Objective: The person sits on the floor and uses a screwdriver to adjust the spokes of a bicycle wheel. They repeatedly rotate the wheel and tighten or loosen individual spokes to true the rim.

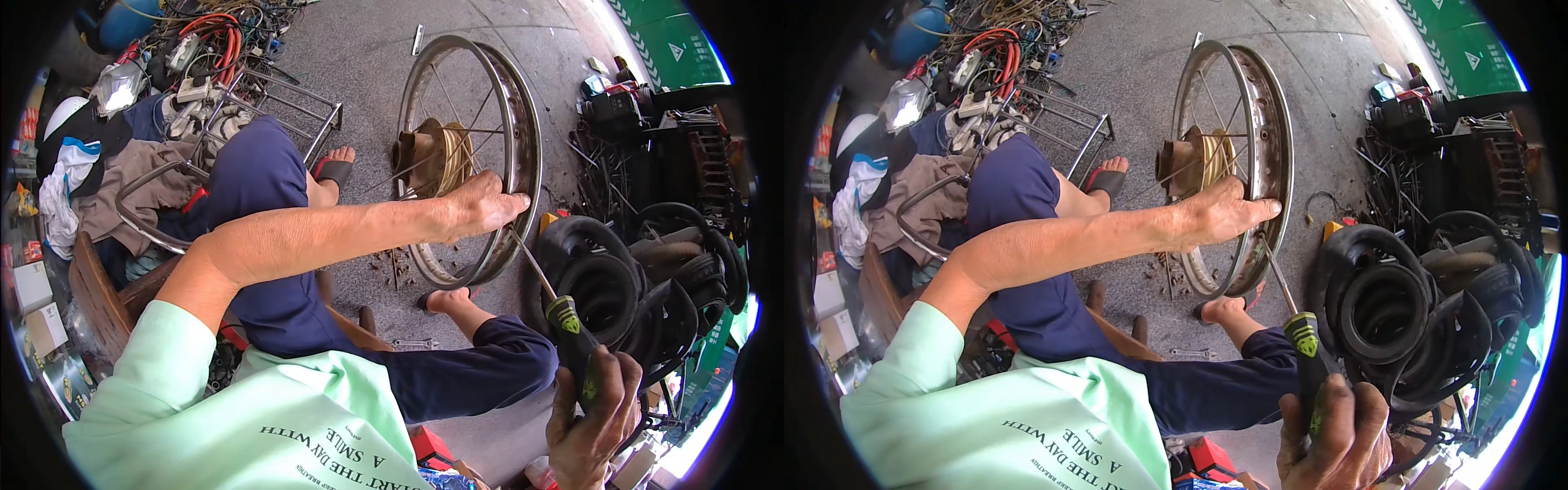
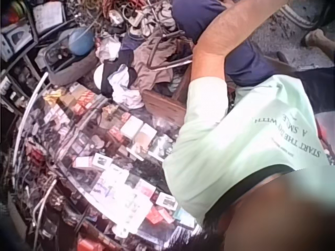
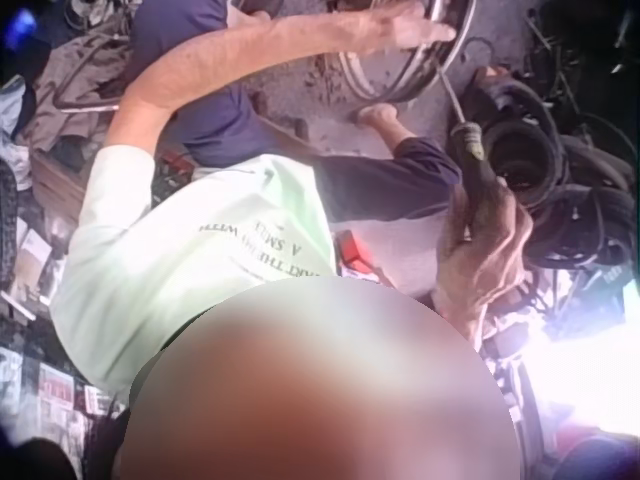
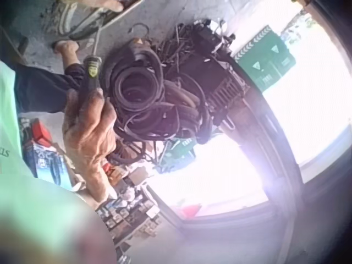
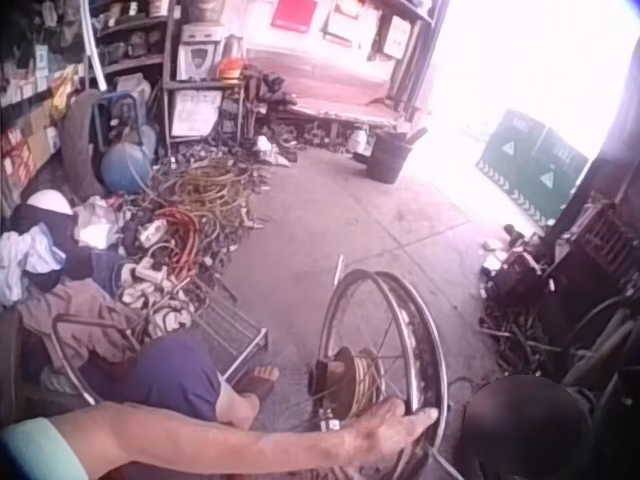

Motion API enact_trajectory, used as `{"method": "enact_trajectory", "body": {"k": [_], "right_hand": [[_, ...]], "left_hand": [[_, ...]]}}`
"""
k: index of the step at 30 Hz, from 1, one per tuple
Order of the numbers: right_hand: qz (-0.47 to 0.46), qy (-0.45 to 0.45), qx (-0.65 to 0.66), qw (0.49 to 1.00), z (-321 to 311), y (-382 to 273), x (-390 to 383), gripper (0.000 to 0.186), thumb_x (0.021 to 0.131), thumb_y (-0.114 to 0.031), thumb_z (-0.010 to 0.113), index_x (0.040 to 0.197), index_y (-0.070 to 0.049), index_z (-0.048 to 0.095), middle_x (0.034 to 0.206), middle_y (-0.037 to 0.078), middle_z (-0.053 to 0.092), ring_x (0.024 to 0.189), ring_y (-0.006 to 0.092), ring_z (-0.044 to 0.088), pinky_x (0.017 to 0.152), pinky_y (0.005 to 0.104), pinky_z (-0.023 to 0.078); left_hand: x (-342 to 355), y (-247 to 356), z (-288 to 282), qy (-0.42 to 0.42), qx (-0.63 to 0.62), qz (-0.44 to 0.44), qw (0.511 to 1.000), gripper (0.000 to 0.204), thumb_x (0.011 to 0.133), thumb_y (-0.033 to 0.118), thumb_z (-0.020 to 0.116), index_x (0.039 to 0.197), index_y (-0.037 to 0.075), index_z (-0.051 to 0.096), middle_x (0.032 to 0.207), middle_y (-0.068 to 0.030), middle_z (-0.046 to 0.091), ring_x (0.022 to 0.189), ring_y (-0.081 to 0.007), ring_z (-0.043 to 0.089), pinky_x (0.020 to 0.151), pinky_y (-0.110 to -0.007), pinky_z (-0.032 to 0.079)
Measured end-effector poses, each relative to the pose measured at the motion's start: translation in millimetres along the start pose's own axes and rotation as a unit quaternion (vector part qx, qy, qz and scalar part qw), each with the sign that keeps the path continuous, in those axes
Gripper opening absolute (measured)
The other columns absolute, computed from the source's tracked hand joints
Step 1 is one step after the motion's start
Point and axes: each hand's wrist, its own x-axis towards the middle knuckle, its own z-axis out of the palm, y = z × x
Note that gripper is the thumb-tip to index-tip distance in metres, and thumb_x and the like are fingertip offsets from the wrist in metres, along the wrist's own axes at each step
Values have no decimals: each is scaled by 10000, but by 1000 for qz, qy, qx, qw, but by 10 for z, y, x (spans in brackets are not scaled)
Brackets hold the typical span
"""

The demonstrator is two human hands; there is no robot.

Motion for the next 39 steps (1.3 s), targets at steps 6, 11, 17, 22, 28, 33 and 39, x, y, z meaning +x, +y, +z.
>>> {"method": "enact_trajectory", "body": {"k": [6, 11, 17, 22, 28, 33, 39], "right_hand": [[-50, 18, 41, 998, 56, 228, -52, 617, 705, 59, 776, 1236, -118, 516, 1236, 252, 506, 971, 375, 634, 746, 432, 532], [-19, 38, 116, 992, 77, 217, -15, 506, 846, -157, 772, 1250, -26, 497, 1171, 202, 569, 940, 279, 664, 778, 356, 527], [9, 44, 111, 993, 134, 232, -116, 522, 886, -258, 758, 1251, -5, 485, 957, 164, 639, 846, 264, 681, 713, 350, 540], [-79, 33, 113, 990, 119, 225, -58, 470, 770, -9, 729, 1180, -99, 518, 1062, 217, 601, 894, 375, 668, 705, 384, 547], [-89, 71, 129, 985, 146, 165, -13, 425, 830, -63, 689, 1220, -53, 519, 1090, 221, 594, 916, 378, 660, 696, 402, 537], [-6, 22, 105, 994, 111, 217, -118, 423, 875, -192, 739, 1222, -63, 534, 996, 203, 589, 782, 334, 634, 631, 373, 507], [-60, 11, 82, 995, 86, 149, -72, 573, 721, 62, 749, 1191, -187, 538, 1159, 231, 520, 974, 380, 626, 763, 451, 549]], "left_hand": [[89, -120, -49, -69, 14, 24, 997, 405, 959, 423, 607, 931, 23, 660, 764, -5, 521, 691, -106, 432, 649, -325, 395], [128, -51, -146, -156, 84, -59, 982, 886, 903, 734, 467, 1358, -21, 551, 1244, -230, 579, 1091, -305, 533, 991, -496, 390], [-73, -48, -30, -118, 73, 69, 988, 917, 867, 759, 441, 1462, 62, 477, 1475, -282, 438, 1350, -412, 423, 1105, -552, 339], [64, 35, -218, -153, 83, 19, 985, 796, 883, 643, 497, 1401, 41, 542, 1433, -237, 507, 1365, -355, 433, 1120, -483, 328], [149, -76, -167, -108, 69, 19, 992, 647, 914, 519, 540, 1304, 10, 627, 1331, -182, 612, 1316, -285, 489, 1126, -425, 322], [186, -101, -134, -121, 77, 8, 990, 546, 898, 488, 545, 1163, 17, 618, 1157, -150, 602, 1124, -249, 510, 1012, -394, 362], [127, -68, -104, -112, 122, 39, 985, 583, 885, 564, 506, 974, 4, 642, 924, -98, 618, 905, -250, 533, 874, -431, 428]]}}
